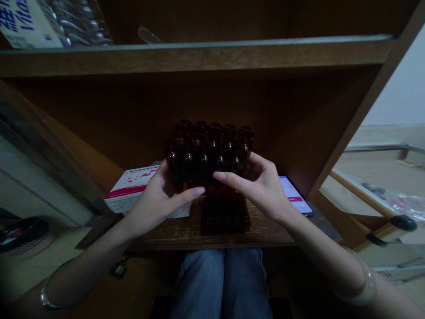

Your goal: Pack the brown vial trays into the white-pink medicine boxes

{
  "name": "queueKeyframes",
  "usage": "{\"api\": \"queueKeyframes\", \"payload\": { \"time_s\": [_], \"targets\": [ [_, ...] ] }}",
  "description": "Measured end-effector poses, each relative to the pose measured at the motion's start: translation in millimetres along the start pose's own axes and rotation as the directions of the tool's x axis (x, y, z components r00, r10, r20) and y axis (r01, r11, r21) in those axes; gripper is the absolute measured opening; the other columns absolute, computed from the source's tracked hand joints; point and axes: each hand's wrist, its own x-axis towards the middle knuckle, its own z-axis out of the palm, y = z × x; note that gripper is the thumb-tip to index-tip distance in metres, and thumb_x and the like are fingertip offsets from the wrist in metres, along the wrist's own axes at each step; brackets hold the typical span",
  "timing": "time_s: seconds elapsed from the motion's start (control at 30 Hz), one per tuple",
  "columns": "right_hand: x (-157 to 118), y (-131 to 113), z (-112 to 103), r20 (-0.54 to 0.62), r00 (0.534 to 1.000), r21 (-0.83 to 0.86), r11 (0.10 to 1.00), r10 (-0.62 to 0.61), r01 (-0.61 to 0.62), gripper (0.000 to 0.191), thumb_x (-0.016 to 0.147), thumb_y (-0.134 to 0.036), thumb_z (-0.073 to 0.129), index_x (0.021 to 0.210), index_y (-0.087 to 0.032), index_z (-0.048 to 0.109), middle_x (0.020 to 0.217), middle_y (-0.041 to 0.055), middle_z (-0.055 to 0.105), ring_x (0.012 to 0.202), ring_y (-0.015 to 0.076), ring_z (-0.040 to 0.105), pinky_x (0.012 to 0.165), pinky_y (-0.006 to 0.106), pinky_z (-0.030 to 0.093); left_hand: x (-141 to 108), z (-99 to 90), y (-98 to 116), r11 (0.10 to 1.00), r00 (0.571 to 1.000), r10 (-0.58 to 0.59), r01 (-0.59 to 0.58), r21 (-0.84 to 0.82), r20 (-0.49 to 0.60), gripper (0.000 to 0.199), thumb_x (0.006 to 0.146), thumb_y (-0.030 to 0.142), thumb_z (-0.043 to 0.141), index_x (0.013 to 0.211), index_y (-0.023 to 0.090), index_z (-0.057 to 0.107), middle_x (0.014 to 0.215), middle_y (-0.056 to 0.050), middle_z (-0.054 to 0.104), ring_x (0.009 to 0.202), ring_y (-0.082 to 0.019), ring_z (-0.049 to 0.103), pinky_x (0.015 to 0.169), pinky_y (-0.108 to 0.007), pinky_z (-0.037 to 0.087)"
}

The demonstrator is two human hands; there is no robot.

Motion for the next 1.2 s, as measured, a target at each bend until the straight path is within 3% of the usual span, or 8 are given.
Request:
{"api": "queueKeyframes", "payload": {
  "time_s": [0.07,0.17,0.43,0.63,0.73,1.03,1.2],
  "targets": [
    [-1,0,2,0.023,0.999,0.040,0.999,0.024,-0.025,0.031,0.073,-0.045,0.082,0.091,-0.023,0.069,0.089,0.0005,0.076,0.081,0.0195,0.072,0.068,0.030,0.062,2,2.4,1,0.999,0.999,-0.026,0.026,-0.021,-0.024,0.049,0.075,0.034,0.078,0.113,0.022,0.050,0.124,-0.006,0.066,0.119,-0.025,0.061,0.105,-0.040,0.048],
    [1,4,3,0.026,0.999,0.074,0.997,0.035,-0.037,0.032,0.077,-0.043,0.079,0.100,-0.024,0.067,0.098,0.0006,0.075,0.089,0.0186,0.071,0.075,0.029,0.060,2,6.0,0,0.996,0.996,-0.082,0.081,-0.039,-0.037,0.050,0.074,0.037,0.078,0.113,0.020,0.050,0.125,-0.007,0.066,0.120,-0.025,0.061,0.103,-0.038,0.049],
    [8,12,-2,0.098,0.988,0.085,0.988,0.122,-0.131,0.032,0.080,-0.046,0.076,0.097,-0.020,0.067,0.095,0.0028,0.074,0.084,0.0177,0.069,0.070,0.028,0.058,1,13.6,-4,0.981,0.985,-0.171,0.171,-0.088,0.000,0.048,0.080,0.041,0.074,0.118,0.019,0.055,0.128,-0.007,0.066,0.122,-0.025,0.060,0.105,-0.035,0.045],
    [18,24,-18,0.240,0.954,0.082,0.975,0.180,-0.205,0.043,0.071,-0.042,0.084,0.104,-0.018,0.069,0.111,0.0067,0.075,0.095,0.0208,0.072,0.088,0.036,0.059,4,18.0,-25,0.982,0.983,-0.177,0.179,-0.053,0.047,0.056,0.081,0.041,0.074,0.126,0.017,0.050,0.133,-0.010,0.062,0.126,-0.025,0.057,0.110,-0.038,0.042],
    [20,34,-25,0.281,0.935,0.046,0.970,0.217,-0.238,0.049,0.069,-0.041,0.085,0.108,-0.017,0.068,0.111,0.0081,0.075,0.095,0.0213,0.072,0.089,0.038,0.060,3,20.5,-37,0.984,0.982,-0.171,0.174,-0.032,0.076,0.059,0.082,0.040,0.073,0.131,0.018,0.048,0.136,-0.010,0.060,0.128,-0.025,0.055,0.112,-0.039,0.040],
    [9,47,-37,0.481,0.857,-0.065,0.982,0.186,-0.177,0.052,0.076,-0.034,0.080,0.124,-0.019,0.064,0.126,0.0083,0.070,0.114,0.0237,0.068,0.104,0.045,0.054,-2,29.1,-48,0.970,0.962,-0.231,0.239,-0.042,0.145,0.050,0.079,0.037,0.076,0.120,0.020,0.054,0.128,-0.009,0.065,0.122,-0.025,0.060,0.110,-0.042,0.042],
    [3,56,-37,0.452,0.884,-0.088,0.992,0.122,-0.092,0.059,0.074,-0.035,0.082,0.128,-0.021,0.061,0.128,0.0084,0.069,0.116,0.0243,0.067,0.104,0.045,0.054,2,28.6,-48,0.965,0.965,-0.235,0.247,-0.092,0.119,0.068,0.066,0.031,0.085,0.124,0.018,0.052,0.134,-0.013,0.062,0.125,-0.027,0.059,0.110,-0.045,0.042]
  ]
}}
